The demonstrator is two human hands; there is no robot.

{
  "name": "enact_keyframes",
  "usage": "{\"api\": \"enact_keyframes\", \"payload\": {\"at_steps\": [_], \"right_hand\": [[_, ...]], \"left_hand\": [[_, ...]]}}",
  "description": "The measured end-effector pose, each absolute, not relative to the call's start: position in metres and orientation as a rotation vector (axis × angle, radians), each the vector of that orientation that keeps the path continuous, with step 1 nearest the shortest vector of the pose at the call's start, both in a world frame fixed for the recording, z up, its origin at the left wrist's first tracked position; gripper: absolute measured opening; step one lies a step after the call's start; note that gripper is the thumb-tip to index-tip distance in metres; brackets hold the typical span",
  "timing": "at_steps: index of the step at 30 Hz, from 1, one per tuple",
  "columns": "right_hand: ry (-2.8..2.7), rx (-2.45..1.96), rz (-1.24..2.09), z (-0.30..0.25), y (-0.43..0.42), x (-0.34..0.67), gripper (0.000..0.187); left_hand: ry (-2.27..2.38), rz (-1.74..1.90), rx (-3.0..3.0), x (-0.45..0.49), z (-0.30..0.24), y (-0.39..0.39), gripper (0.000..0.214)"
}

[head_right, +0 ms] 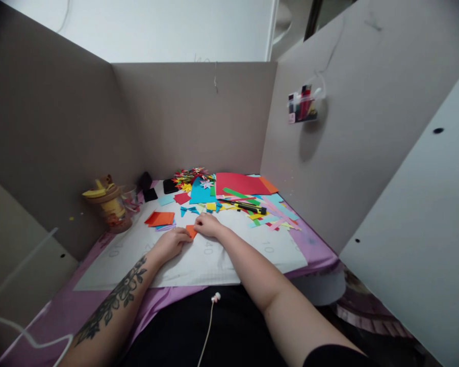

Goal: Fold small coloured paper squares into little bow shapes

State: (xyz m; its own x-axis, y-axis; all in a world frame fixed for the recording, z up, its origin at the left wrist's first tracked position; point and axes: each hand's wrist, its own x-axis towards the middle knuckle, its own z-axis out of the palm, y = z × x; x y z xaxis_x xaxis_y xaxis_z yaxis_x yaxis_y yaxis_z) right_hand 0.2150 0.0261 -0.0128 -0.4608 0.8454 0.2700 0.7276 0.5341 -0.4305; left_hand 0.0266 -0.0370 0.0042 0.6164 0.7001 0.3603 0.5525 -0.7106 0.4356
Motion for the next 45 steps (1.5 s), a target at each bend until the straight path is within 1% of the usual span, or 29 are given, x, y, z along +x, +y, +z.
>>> {"api": "enact_keyframes", "payload": {"at_steps": [10,14,24,31,34,38,41,45], "right_hand": [[-2.365,-1.311,0.243,-0.009,0.020,0.212,0.014],[-2.361,-1.345,0.214,-0.007,0.018,0.211,0.014],[-2.366,-1.405,0.165,-0.004,0.013,0.207,0.017],[-2.378,-1.455,0.108,-0.007,0.012,0.203,0.020],[-2.370,-1.492,0.133,-0.008,0.010,0.202,0.020],[-2.201,-1.543,0.140,-0.008,0.012,0.207,0.019],[-2.092,-1.450,0.122,-0.007,0.011,0.218,0.021],[-2.311,-0.949,0.177,-0.009,-0.001,0.230,0.034]], "left_hand": [[1.151,0.785,2.502,0.031,0.005,-0.041,0.028],[1.109,0.791,2.521,0.030,0.001,-0.038,0.030],[1.162,0.671,2.696,0.032,0.005,-0.041,0.036],[1.213,0.595,2.764,0.035,0.007,-0.044,0.032],[1.248,0.537,2.808,0.038,0.009,-0.047,0.029],[1.320,0.454,2.843,0.040,0.010,-0.050,0.027],[1.362,0.436,2.835,0.040,0.010,-0.051,0.026],[1.354,0.474,2.815,0.039,0.008,-0.050,0.026]]}}
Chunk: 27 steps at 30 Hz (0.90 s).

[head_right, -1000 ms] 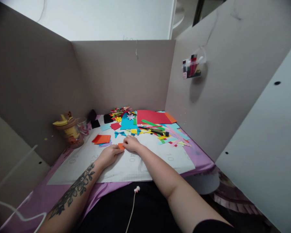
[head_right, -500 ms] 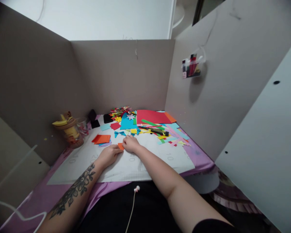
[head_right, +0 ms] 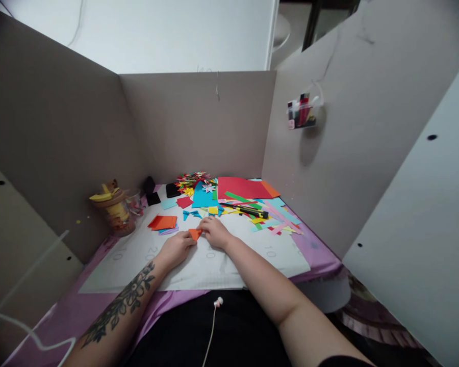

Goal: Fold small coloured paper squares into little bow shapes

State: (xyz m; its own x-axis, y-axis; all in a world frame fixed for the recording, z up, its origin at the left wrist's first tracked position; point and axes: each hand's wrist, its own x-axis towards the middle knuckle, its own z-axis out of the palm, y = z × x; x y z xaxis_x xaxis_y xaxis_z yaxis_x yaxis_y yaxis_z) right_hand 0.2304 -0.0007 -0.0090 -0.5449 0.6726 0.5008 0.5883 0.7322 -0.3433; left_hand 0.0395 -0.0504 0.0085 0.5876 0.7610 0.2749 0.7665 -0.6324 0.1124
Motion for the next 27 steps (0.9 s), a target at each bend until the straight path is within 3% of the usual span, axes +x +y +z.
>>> {"api": "enact_keyframes", "payload": {"at_steps": [4,14,27], "right_hand": [[-2.478,-0.700,0.222,-0.014,-0.013,0.230,0.032],[-2.365,-1.211,0.081,-0.018,-0.008,0.227,0.030],[-2.320,-1.547,-0.058,-0.003,-0.021,0.222,0.030]], "left_hand": [[-1.370,-0.492,-2.791,0.039,0.007,-0.051,0.025],[-1.310,-0.532,-2.798,0.038,0.007,-0.053,0.023],[-1.293,-0.575,-2.830,0.036,0.003,-0.054,0.029]]}}
